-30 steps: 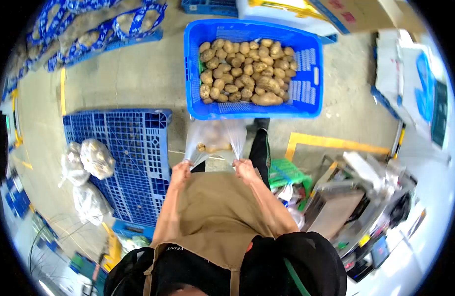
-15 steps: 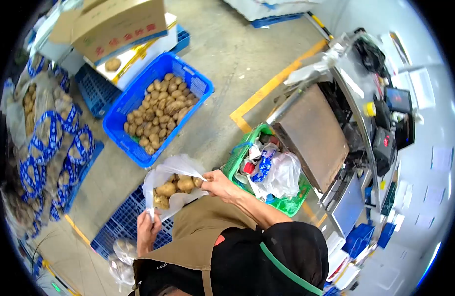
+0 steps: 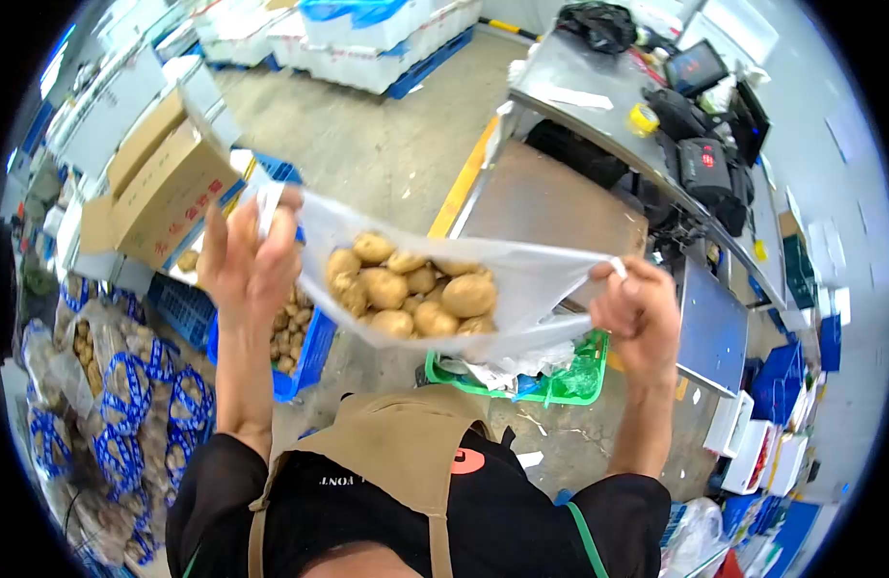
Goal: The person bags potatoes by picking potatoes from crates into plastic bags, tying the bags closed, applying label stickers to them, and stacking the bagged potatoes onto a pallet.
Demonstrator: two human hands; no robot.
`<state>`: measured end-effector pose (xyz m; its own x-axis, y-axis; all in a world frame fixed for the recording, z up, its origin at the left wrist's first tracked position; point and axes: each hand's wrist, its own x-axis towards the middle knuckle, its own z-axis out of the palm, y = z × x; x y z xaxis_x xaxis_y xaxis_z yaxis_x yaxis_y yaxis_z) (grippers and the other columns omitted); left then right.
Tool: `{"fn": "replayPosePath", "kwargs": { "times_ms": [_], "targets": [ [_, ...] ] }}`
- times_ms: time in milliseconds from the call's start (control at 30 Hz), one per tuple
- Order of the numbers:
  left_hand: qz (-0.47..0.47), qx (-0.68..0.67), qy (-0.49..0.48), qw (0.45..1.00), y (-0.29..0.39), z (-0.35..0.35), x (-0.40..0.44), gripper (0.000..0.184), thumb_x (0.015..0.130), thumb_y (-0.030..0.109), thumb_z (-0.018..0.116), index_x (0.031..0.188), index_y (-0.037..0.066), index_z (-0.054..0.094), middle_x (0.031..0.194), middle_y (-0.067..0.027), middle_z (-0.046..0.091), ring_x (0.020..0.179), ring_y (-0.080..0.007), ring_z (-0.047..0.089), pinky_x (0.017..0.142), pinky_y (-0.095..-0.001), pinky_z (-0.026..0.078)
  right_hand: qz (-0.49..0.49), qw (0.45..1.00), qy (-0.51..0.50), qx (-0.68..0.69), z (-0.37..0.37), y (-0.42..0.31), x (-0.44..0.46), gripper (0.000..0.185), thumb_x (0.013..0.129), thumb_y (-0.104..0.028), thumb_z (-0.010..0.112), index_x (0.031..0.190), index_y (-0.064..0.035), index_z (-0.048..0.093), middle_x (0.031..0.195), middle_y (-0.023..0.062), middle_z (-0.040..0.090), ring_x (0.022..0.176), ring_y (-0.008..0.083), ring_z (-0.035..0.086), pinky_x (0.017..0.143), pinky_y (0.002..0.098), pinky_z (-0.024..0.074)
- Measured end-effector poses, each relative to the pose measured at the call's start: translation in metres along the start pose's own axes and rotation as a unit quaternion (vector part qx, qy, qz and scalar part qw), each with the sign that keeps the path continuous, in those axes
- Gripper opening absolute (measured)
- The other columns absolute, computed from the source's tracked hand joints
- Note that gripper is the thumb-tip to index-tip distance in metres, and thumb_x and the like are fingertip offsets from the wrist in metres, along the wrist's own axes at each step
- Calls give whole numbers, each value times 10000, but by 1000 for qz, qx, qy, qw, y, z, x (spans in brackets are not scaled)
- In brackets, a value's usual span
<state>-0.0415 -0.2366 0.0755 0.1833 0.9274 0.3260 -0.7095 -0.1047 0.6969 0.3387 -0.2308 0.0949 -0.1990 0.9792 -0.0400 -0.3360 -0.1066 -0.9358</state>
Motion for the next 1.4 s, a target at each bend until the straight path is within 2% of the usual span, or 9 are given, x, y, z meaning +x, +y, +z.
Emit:
{"fn": "replayPosePath", "kwargs": {
  "times_ms": [167, 333, 433, 533, 633, 767, 933, 1200, 1400],
  "targets": [
    [-49, -56, -112, 991, -47, 12, 110, 615, 966, 469, 353, 1095, -120, 470, 703, -69, 518, 427, -41, 324, 403, -172, 254, -107, 993, 42, 18, -48, -44, 19, 380, 827, -205, 534, 986, 140, 524, 560, -36, 301, 452, 78, 281, 487, 251, 264],
    [-170, 0, -37, 985, -127, -7, 178, 591, 938, 486, 409, 1062, -81, 519, 646, -4, 472, 423, -47, 292, 396, -179, 225, -107, 969, 219, 39, -105, -26, 60, 343, 791, -165, 573, 996, 105, 525, 633, 20, 485, 557, 148, 454, 580, 277, 382],
    [-245, -76, -51, 965, -179, -39, 220, 551, 957, 465, 383, 1036, -62, 518, 657, -6, 529, 422, -43, 329, 389, -173, 236, -108, 957, 246, 108, -150, 9, 101, 270, 796, -118, 577, 963, 94, 550, 659, 65, 528, 600, 178, 497, 609, 307, 423],
    [-281, -115, -78, 950, -213, -55, 258, 494, 961, 437, 397, 1038, -31, 535, 656, -12, 543, 434, -55, 364, 400, -181, 263, -162, 954, 245, 58, -170, 26, 127, 254, 792, -78, 586, 973, 97, 558, 677, 81, 532, 624, 193, 523, 609, 315, 440],
    [-327, -35, -76, 941, -221, -53, 284, 483, 969, 422, 365, 1084, -17, 530, 643, -8, 546, 446, -71, 354, 423, -186, 270, -153, 947, 280, 22, -160, 22, 139, 272, 801, -85, 595, 1000, 97, 561, 685, 87, 540, 632, 199, 535, 626, 317, 453],
    [-356, -32, -179, 917, -232, -65, 303, 441, 966, 395, 396, 1103, -4, 523, 685, -29, 592, 495, -98, 432, 479, -218, 330, -175, 930, 322, -4, -158, 33, 151, 394, 796, -67, 639, 1145, 75, 522, 704, 85, 557, 661, 192, 557, 695, 312, 472],
    [-392, -53, -247, 885, -243, -74, 322, 419, 890, 361, 580, 1116, 10, 542, 773, -56, 619, 676, -160, 582, 664, -287, 474, -131, 910, 376, -116, -155, 40, 163, 452, 759, -103, 700, 1147, 58, 535, 753, 90, 629, 728, 164, 586, 738, 303, 465],
    [-434, -44, -319, 842, -263, -83, 331, 458, 880, 394, 580, 1144, 21, 546, 866, -64, 630, 812, -168, 600, 773, -308, 463, -50, 878, 433, -197, -134, 41, 165, 481, 723, -145, 740, 1125, 55, 568, 807, 86, 666, 773, 150, 614, 770, 286, 461],
    [-440, -22, -350, 827, -260, -86, 333, 534, 892, 444, 546, 1181, -5, 520, 923, -92, 642, 873, -194, 614, 811, -321, 464, -36, 858, 461, -221, -130, 48, 158, 495, 702, -187, 766, 1102, 48, 596, 794, 64, 655, 731, 127, 579, 714, 277, 447]
  ]
}}
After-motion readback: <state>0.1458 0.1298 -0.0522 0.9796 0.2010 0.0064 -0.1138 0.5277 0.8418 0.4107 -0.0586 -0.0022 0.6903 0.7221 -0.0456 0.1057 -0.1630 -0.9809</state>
